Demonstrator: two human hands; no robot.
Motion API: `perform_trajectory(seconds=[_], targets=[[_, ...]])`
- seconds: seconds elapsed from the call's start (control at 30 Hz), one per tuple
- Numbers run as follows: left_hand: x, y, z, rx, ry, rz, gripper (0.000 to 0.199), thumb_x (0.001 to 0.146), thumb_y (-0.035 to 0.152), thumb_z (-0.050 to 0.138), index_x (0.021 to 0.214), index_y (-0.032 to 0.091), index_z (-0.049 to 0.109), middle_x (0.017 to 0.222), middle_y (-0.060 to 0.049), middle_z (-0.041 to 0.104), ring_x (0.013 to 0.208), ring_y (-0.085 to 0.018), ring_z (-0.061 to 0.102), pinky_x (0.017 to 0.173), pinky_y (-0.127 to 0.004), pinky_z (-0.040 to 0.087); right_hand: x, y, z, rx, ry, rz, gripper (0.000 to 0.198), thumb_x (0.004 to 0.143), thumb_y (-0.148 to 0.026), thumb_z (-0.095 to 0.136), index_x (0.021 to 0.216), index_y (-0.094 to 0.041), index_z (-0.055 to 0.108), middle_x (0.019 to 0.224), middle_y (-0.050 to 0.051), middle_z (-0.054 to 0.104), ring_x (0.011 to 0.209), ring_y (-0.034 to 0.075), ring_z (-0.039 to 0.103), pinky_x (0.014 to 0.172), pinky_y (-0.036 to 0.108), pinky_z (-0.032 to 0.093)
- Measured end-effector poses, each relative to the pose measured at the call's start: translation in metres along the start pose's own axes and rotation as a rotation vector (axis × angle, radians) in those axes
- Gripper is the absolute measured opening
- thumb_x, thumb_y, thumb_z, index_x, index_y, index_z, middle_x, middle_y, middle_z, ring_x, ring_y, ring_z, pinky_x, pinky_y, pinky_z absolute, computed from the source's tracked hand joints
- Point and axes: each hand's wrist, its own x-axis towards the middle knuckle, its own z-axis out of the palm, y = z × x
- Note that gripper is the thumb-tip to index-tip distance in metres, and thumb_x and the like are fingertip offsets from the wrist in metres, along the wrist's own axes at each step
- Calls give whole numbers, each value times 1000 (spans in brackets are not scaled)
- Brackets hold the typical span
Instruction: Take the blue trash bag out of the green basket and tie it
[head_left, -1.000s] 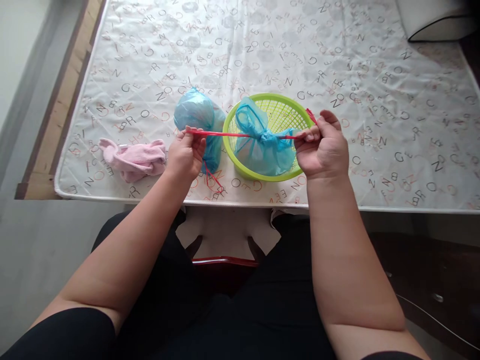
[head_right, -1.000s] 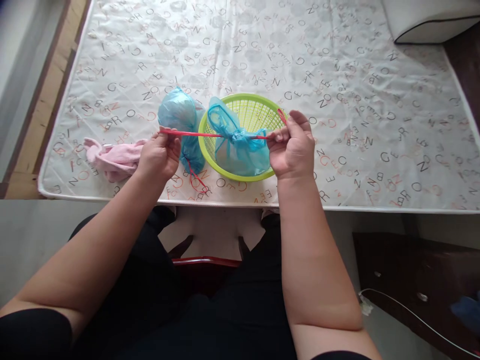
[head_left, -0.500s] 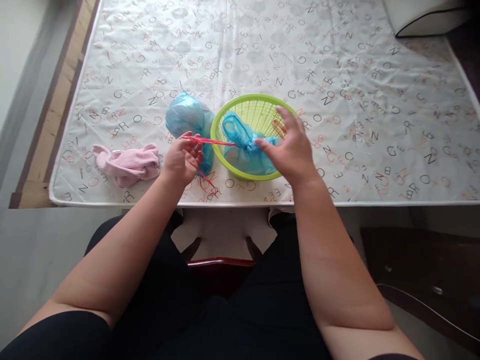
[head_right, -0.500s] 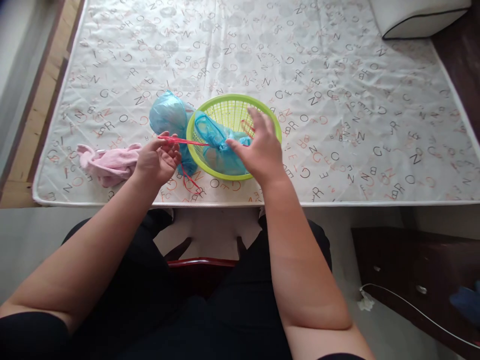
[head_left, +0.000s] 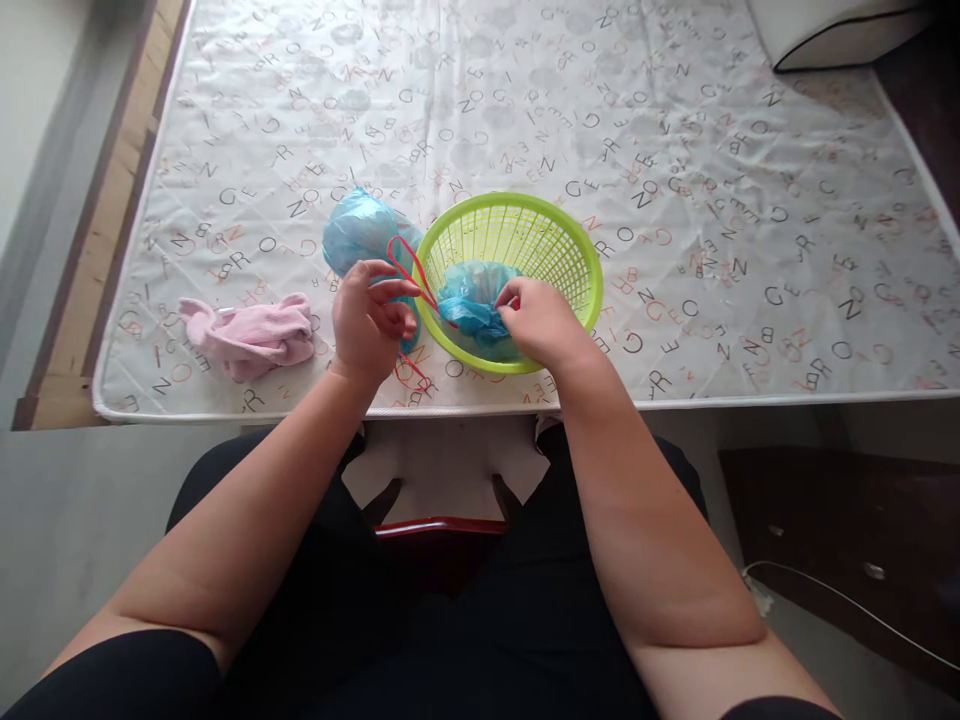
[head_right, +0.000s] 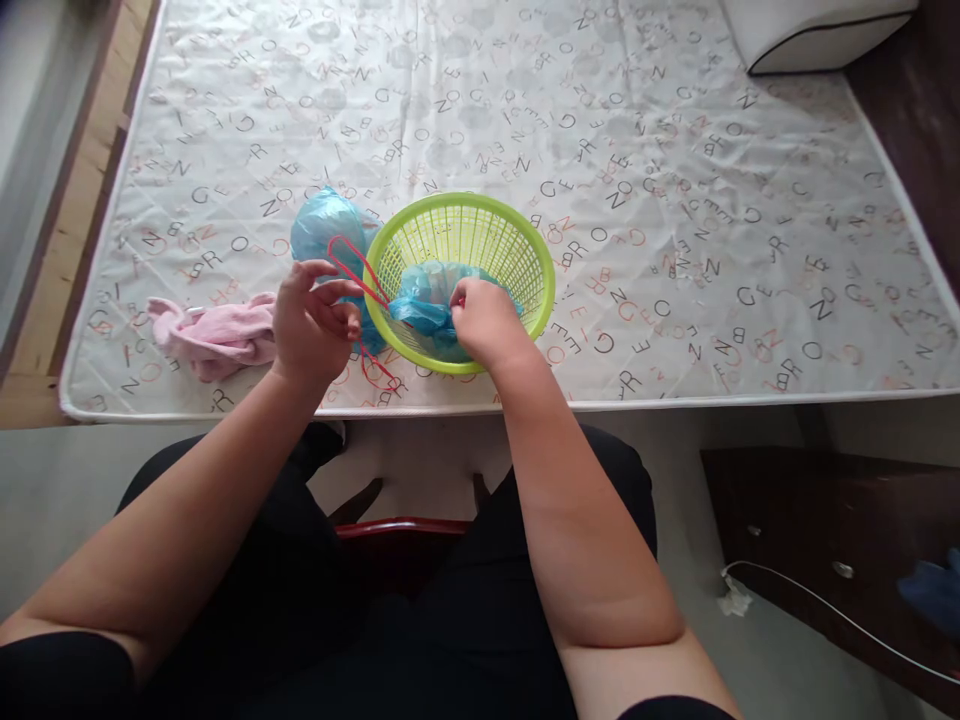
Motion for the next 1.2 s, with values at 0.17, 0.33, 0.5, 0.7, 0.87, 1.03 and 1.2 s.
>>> perform_trajectory(seconds=[0.17,0.33,0.5,0.7,0.87,1.03,1.2], targets=[[2,-2,-1,-24,-112,-169,40,99,64,71,111,26,73,74,-1,74,40,-11,56,37,-27,37,-5,-6,7,-67,-39,-61,86,84,-42,90,162,-26,56,164,19,54,137,41,65,116,53,54],[-3,1,4,-8,-215,-231,36,98,59,74,103,24,71,74,-2,76,42,-12,62,36,-24,42,-6,-2,23,-296,-219,16,92,84,-35,91,167,-25,52,136,22,73,113,44,75,100,57,60],[-15,6,11,-14,-334,-344,40,94,60,78,100,21,70,84,-6,82,51,-17,72,41,-23,53,4,-1,22,-293,-38,-31,22,99,-25,61,112,-22,78,105,16,80,98,35,75,90,49,58],[-10,9,7,-136,-370,-489,56,103,74,63,114,20,72,117,-15,85,91,-30,86,52,-27,65,5,-13,12,-38,489,-197,11,103,-31,60,107,-24,69,107,13,74,104,29,66,93,43,55],[-12,20,9,-331,-429,-488,70,111,76,43,140,20,71,118,-14,84,107,-33,84,82,-43,74,-10,-30,26,-160,585,-524,16,99,-13,58,93,-26,63,101,7,65,102,26,61,97,44,53],[-16,16,16,-362,-261,-357,48,112,58,56,128,17,74,116,-11,83,127,-31,77,107,-39,65,-22,-45,40,-213,379,-702,23,104,-11,56,90,-25,68,105,7,70,102,27,64,95,45,52],[-1,5,0,-295,-138,-249,23,101,35,71,114,17,75,110,-9,83,122,-28,79,104,-36,65,-21,-47,43,-119,256,-776,22,98,-8,62,104,-26,74,130,7,72,120,30,67,111,49,51]])
